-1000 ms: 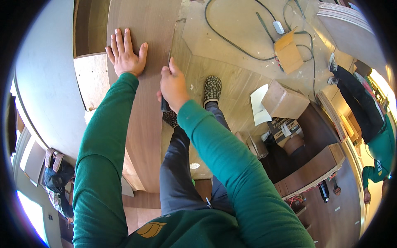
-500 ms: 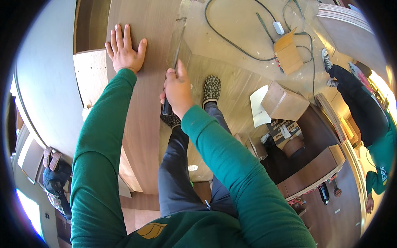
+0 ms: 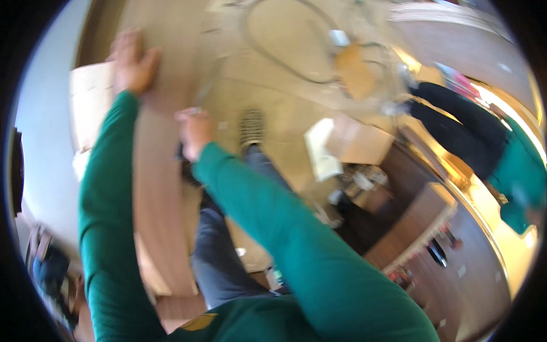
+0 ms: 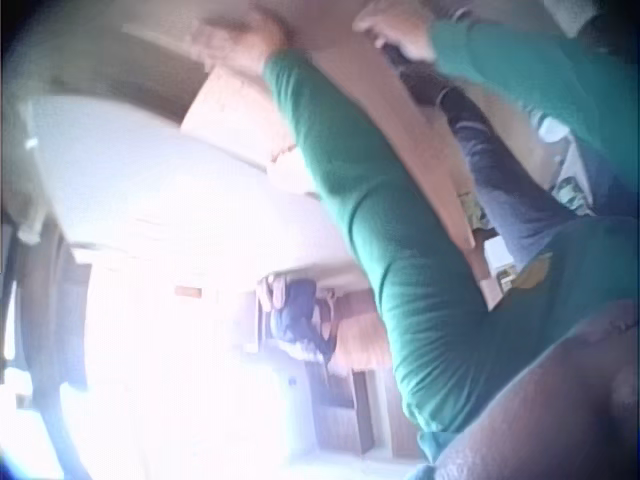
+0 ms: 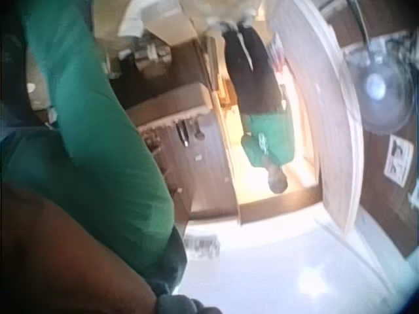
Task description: The person uses a knife to shave the edge of a long curved wood panel, moving it repeatedly along the side, and then picks up a small metal object to inspect it before returning to the wood panel.
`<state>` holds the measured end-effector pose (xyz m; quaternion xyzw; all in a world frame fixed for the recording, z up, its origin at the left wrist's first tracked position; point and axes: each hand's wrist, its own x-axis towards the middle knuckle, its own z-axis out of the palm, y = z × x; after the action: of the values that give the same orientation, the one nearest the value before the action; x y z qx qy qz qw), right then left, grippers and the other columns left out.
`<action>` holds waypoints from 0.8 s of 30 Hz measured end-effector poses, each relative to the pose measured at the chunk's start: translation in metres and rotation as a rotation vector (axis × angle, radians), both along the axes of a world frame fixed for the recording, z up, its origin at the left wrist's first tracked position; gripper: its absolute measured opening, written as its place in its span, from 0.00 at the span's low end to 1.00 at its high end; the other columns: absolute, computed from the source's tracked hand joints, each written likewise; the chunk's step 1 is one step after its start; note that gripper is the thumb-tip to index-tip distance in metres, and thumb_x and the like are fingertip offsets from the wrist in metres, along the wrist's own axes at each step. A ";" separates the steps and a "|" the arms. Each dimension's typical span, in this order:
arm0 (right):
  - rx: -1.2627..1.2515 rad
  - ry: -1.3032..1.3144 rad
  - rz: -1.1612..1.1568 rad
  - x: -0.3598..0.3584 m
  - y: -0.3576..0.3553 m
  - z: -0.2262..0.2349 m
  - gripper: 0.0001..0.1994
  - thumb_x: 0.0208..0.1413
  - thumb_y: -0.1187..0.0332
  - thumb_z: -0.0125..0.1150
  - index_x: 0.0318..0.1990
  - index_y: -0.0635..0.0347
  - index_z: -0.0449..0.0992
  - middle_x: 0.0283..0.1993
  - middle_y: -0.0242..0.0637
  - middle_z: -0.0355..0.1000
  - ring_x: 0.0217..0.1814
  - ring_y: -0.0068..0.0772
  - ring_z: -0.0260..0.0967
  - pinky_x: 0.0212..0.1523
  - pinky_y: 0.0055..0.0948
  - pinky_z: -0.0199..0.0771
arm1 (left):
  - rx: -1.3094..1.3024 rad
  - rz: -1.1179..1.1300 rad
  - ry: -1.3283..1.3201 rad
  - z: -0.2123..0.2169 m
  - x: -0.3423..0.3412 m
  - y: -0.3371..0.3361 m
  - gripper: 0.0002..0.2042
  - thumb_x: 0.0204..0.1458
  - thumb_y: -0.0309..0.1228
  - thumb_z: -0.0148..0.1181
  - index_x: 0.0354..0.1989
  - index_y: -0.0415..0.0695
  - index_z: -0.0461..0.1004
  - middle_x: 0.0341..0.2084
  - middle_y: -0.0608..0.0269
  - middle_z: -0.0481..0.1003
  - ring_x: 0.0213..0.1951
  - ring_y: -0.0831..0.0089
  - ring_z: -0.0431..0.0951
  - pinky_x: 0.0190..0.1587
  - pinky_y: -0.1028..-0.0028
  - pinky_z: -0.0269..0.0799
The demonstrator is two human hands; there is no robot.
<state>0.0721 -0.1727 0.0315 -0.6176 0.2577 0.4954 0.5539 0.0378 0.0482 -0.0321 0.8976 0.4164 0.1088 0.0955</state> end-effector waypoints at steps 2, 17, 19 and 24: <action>-0.098 -0.122 0.103 -0.025 0.009 0.000 0.08 0.51 0.71 0.64 0.38 0.57 0.75 0.34 0.31 0.72 0.37 0.27 0.68 0.40 0.32 0.68 | -0.029 0.170 -0.142 -0.003 -0.055 0.000 0.33 0.57 0.44 0.60 0.69 0.41 0.61 0.68 0.45 0.60 0.71 0.53 0.56 0.72 0.56 0.48; -0.076 0.015 0.210 -0.033 -0.012 -0.041 0.16 0.54 0.67 0.67 0.46 0.63 0.71 0.45 0.40 0.71 0.49 0.34 0.67 0.54 0.40 0.67 | -0.452 0.681 -0.021 0.020 -0.301 -0.189 0.16 0.62 0.41 0.58 0.47 0.40 0.77 0.42 0.48 0.79 0.45 0.56 0.78 0.50 0.64 0.73; -0.104 0.010 0.286 -0.041 0.004 -0.011 0.14 0.55 0.68 0.66 0.45 0.63 0.71 0.42 0.40 0.72 0.47 0.35 0.68 0.52 0.40 0.70 | -0.437 0.750 -0.009 0.038 -0.314 -0.188 0.14 0.62 0.39 0.57 0.41 0.39 0.79 0.38 0.49 0.78 0.40 0.56 0.77 0.47 0.63 0.72; -0.049 -0.099 0.290 -0.018 -0.003 -0.028 0.10 0.51 0.69 0.70 0.36 0.57 0.72 0.33 0.31 0.70 0.35 0.29 0.64 0.39 0.38 0.67 | -0.561 0.789 0.098 0.042 -0.288 -0.173 0.21 0.58 0.49 0.58 0.42 0.40 0.79 0.40 0.47 0.77 0.47 0.52 0.75 0.53 0.59 0.69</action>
<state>0.0537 -0.1760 0.0038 -0.6852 0.1502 0.5328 0.4733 -0.2507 -0.1245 0.0096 0.6148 0.7424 -0.0221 0.2654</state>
